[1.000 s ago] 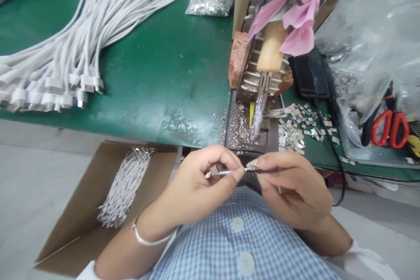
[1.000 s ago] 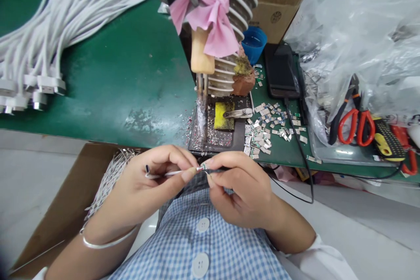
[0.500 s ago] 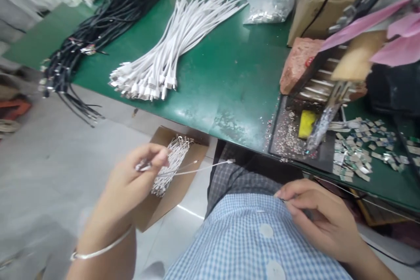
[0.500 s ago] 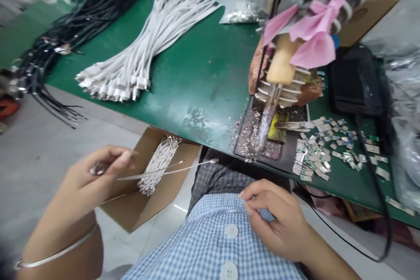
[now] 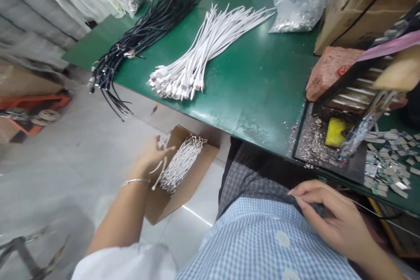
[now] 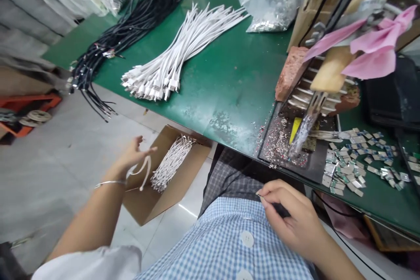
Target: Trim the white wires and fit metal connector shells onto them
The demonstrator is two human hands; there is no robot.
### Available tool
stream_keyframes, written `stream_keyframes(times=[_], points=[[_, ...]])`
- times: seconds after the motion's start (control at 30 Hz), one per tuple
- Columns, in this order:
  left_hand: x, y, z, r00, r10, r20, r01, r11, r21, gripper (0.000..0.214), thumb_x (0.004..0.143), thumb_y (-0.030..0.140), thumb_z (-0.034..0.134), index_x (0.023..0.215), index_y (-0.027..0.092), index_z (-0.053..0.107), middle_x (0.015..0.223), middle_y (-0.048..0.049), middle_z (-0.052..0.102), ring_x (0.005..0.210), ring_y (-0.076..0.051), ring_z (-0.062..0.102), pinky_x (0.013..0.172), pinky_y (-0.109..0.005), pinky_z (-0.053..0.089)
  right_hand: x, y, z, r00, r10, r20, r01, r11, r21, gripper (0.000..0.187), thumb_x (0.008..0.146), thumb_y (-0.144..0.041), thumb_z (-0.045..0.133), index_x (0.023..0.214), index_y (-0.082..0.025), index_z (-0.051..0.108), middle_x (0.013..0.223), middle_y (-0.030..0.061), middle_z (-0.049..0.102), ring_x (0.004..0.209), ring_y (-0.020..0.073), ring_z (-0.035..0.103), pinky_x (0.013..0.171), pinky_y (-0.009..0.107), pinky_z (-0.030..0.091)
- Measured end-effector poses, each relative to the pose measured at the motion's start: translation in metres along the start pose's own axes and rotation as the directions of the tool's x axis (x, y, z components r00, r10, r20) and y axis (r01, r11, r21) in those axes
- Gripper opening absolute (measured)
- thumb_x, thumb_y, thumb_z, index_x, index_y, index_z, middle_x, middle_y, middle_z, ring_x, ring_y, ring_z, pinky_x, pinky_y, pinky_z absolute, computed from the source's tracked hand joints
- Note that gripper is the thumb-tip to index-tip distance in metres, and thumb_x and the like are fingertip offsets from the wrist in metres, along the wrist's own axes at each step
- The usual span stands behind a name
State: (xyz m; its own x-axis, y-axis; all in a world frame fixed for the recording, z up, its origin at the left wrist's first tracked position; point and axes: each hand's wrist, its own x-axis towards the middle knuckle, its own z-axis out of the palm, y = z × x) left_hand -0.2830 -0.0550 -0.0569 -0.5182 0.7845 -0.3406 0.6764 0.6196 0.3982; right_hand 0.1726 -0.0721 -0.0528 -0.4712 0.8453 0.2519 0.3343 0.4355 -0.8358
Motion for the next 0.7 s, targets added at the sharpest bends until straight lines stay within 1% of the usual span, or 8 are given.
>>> stream_keyframes(times=[0.07, 0.17, 0.23, 0.27, 0.33, 0.4, 0.53, 0.7], points=[[0.005, 0.000, 0.018, 0.996, -0.001, 0.092, 0.000, 1.000, 0.013, 0.075, 0.071, 0.039, 0.071, 0.131, 0.006, 0.042, 0.143, -0.0275, 0.045, 0.134, -0.044, 0.038, 0.102, -0.050, 0.039, 0.001, 0.000, 0.001, 1.000, 0.002, -0.004, -0.002, 1.000, -0.012, 0.012, 0.084, -0.009, 0.058, 0.083, -0.021, 0.059, 0.085, 0.0034, 0.068, 0.077, 0.0155, 0.069, 0.067, 0.024, 0.058], [-0.022, 0.009, 0.048, 0.937, 0.095, 0.337, -0.088, 0.995, -0.037, 0.063, 0.078, 0.044, 0.063, 0.129, 0.010, 0.047, 0.143, -0.0230, 0.047, 0.129, -0.037, 0.046, 0.103, -0.045, 0.040, 0.001, 0.000, 0.006, 1.000, 0.023, 0.002, -0.023, 1.000, -0.002, 0.012, 0.084, -0.010, 0.058, 0.082, -0.022, 0.059, 0.083, 0.0034, 0.068, 0.076, 0.0162, 0.069, 0.066, 0.024, 0.058], [-0.058, 0.014, 0.069, 0.822, 0.184, 0.539, -0.146, 0.983, -0.112, 0.043, 0.077, 0.041, 0.064, 0.111, 0.015, 0.061, 0.121, -0.0143, 0.066, 0.112, -0.030, 0.060, 0.095, -0.038, 0.047, 0.001, 0.000, 0.010, 0.999, 0.037, 0.008, -0.037, 0.999, 0.018, 0.012, 0.085, -0.010, 0.057, 0.081, -0.021, 0.058, 0.082, 0.0035, 0.068, 0.075, 0.0163, 0.069, 0.065, 0.024, 0.058], [-0.079, 0.015, 0.078, 0.742, 0.225, 0.632, -0.166, 0.974, -0.151, 0.035, 0.072, 0.038, 0.069, 0.101, 0.017, 0.066, 0.108, -0.0095, 0.071, 0.101, -0.027, 0.064, 0.089, -0.035, 0.049, 0.001, 0.000, 0.012, 0.999, 0.040, 0.012, -0.040, 0.999, 0.028, 0.012, 0.085, -0.010, 0.057, 0.081, -0.021, 0.058, 0.081, 0.0036, 0.068, 0.075, 0.0164, 0.069, 0.065, 0.024, 0.058], [-0.120, 0.011, 0.089, 0.592, 0.269, 0.760, -0.175, 0.963, -0.205, 0.023, 0.061, 0.028, 0.076, 0.080, 0.019, 0.069, 0.083, -0.0031, 0.073, 0.078, -0.022, 0.066, 0.073, -0.030, 0.051, 0.001, -0.001, 0.014, 0.999, 0.040, 0.020, -0.041, 0.998, 0.041, 0.011, 0.085, -0.011, 0.057, 0.080, -0.021, 0.058, 0.081, 0.0037, 0.068, 0.074, 0.0164, 0.069, 0.064, 0.024, 0.058], [-0.152, 0.004, 0.091, 0.495, 0.281, 0.822, -0.151, 0.960, -0.238, 0.009, 0.067, 0.025, 0.070, 0.072, 0.019, 0.066, 0.068, 0.0005, 0.068, 0.061, -0.016, 0.061, 0.058, -0.026, 0.048, 0.002, -0.001, 0.015, 0.999, 0.038, 0.021, -0.039, 0.998, 0.051, 0.011, 0.085, -0.012, 0.057, 0.079, -0.021, 0.058, 0.080, 0.0038, 0.068, 0.073, 0.0165, 0.069, 0.063, 0.024, 0.058], [-0.183, -0.006, 0.076, 0.431, 0.321, 0.843, -0.122, 0.947, -0.298, 0.017, 0.077, 0.033, 0.062, 0.073, 0.017, 0.064, 0.069, -0.0005, 0.064, 0.062, -0.015, 0.058, 0.056, -0.024, 0.047, 0.001, -0.002, 0.015, 0.999, 0.044, 0.011, -0.044, 0.997, 0.057, 0.011, 0.086, -0.014, 0.057, 0.078, -0.020, 0.058, 0.079, 0.0039, 0.068, 0.071, 0.0162, 0.068, 0.063, 0.024, 0.057], [-0.184, 0.010, 0.063, 0.417, 0.466, 0.780, -0.181, 0.884, -0.431, 0.024, 0.081, 0.040, 0.060, 0.094, 0.021, 0.067, 0.105, -0.0063, 0.064, 0.089, -0.020, 0.059, 0.076, -0.028, 0.049, -0.008, -0.004, 0.018, 0.999, 0.043, -0.014, -0.042, 0.998, 0.045, 0.011, 0.087, -0.014, 0.057, 0.078, -0.019, 0.059, 0.080, 0.0048, 0.067, 0.072, 0.0164, 0.068, 0.064, 0.025, 0.057]])
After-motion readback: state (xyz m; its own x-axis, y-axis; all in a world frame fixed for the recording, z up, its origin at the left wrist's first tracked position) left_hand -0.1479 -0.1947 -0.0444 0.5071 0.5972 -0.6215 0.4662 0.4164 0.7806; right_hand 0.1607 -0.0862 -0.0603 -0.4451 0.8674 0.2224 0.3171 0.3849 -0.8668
